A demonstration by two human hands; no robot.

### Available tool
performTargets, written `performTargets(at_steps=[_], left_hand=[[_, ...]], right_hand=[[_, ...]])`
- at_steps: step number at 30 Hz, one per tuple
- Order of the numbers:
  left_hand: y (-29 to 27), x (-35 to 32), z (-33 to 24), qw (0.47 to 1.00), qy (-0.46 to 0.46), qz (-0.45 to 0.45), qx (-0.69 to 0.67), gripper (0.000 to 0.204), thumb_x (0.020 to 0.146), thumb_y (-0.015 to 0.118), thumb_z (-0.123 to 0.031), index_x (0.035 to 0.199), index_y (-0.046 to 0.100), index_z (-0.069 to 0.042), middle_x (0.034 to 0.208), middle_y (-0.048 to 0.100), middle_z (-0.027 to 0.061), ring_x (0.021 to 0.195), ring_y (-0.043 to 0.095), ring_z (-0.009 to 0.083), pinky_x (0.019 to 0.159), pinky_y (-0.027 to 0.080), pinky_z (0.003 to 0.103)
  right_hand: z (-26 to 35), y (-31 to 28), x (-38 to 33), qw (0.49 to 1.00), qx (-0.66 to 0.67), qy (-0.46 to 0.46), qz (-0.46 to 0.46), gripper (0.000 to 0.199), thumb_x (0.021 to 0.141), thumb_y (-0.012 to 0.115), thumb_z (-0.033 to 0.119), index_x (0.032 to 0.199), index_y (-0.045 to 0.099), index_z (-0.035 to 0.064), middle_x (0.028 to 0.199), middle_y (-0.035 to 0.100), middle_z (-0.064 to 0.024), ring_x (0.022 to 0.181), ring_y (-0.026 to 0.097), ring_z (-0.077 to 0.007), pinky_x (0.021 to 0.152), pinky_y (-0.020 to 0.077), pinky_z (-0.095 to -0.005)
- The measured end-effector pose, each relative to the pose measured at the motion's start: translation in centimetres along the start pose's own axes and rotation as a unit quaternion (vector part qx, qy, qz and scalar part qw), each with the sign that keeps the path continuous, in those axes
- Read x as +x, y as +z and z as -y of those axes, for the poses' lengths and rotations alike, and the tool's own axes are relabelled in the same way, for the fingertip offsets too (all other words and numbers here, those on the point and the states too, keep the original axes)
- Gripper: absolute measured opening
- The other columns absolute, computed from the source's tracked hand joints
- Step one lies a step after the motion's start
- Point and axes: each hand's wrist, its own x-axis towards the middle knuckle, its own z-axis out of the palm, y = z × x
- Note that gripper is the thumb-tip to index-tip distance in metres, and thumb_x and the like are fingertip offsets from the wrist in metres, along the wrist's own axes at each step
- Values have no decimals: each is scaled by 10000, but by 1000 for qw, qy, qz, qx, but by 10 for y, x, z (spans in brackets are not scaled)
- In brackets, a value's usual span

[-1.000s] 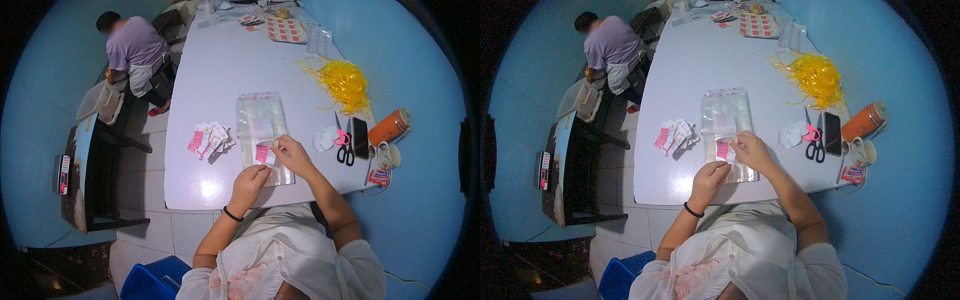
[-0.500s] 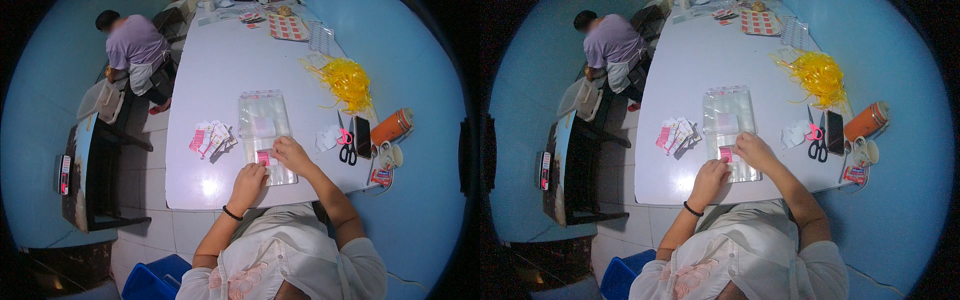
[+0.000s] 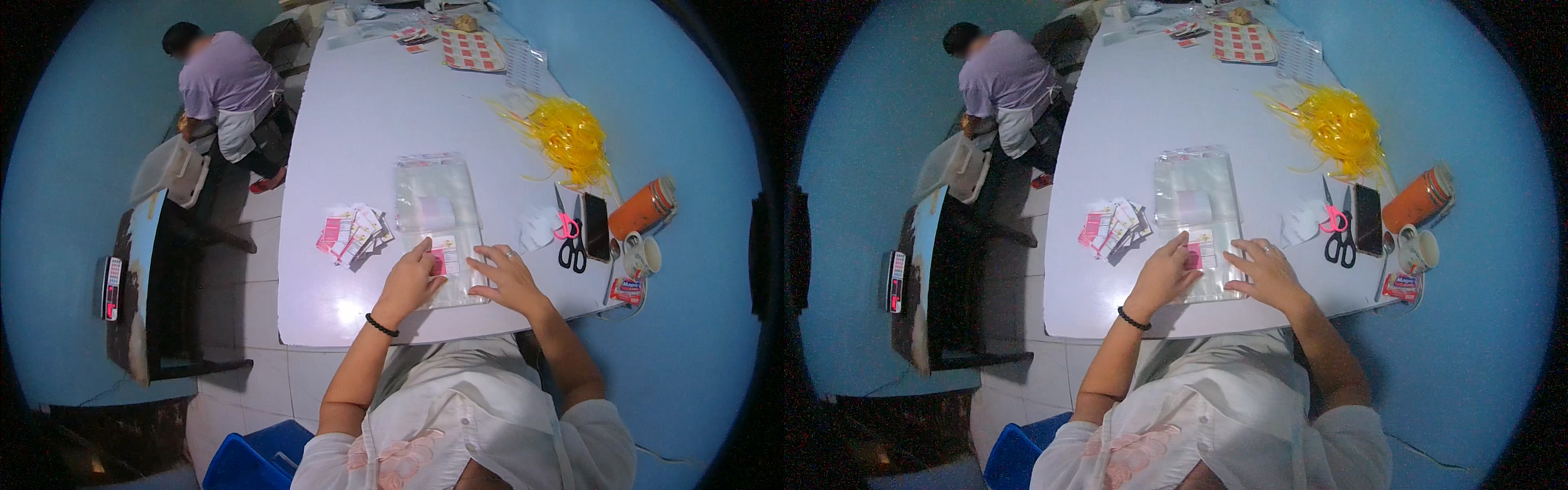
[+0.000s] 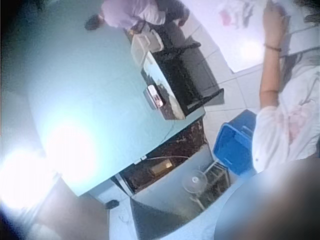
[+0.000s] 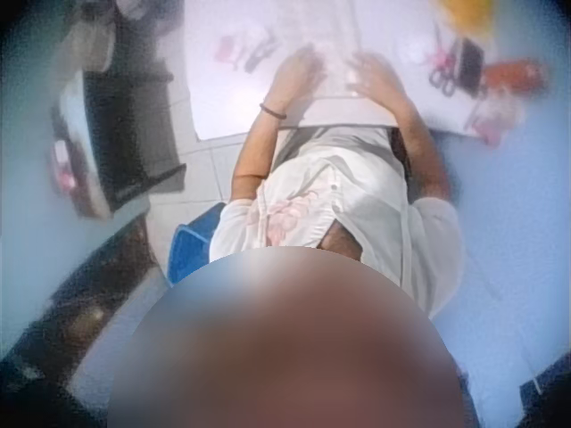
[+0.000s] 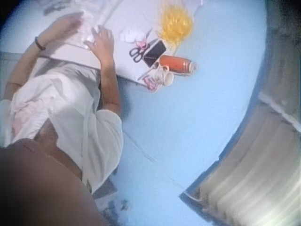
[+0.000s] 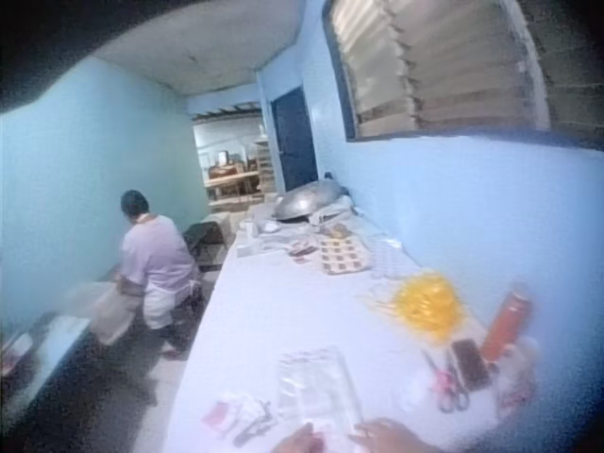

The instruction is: The person places small pink and white packets into a clear plastic bag on a white table. They peel off small pink labels and stick them onto the packets inside the bag. The person continues to add more packets and labels to the bag.

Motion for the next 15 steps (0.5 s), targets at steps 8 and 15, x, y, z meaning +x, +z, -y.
performTargets(at_steps=[8,15], left_hand=[[-38,-10,45,982,-71,-175,-2,233,871,668,-60,1092,638,9,1308,581,268,1132,597,417,955,489,449],[-56,-38,91,961,-186,-197,54,317,872,688,-93,1181,650,-32,1242,635,215,1156,607,373,978,488,439]], right_hand=[[-2,12,10,997,-18,-18,-77,245,861,709,212,1072,719,87,1048,687,-57,875,654,-256,753,545,-339],[-18,10,51,817,495,273,-114,299,1034,533,262,1122,660,6,1091,676,-118,1046,664,-238,878,534,-346]])
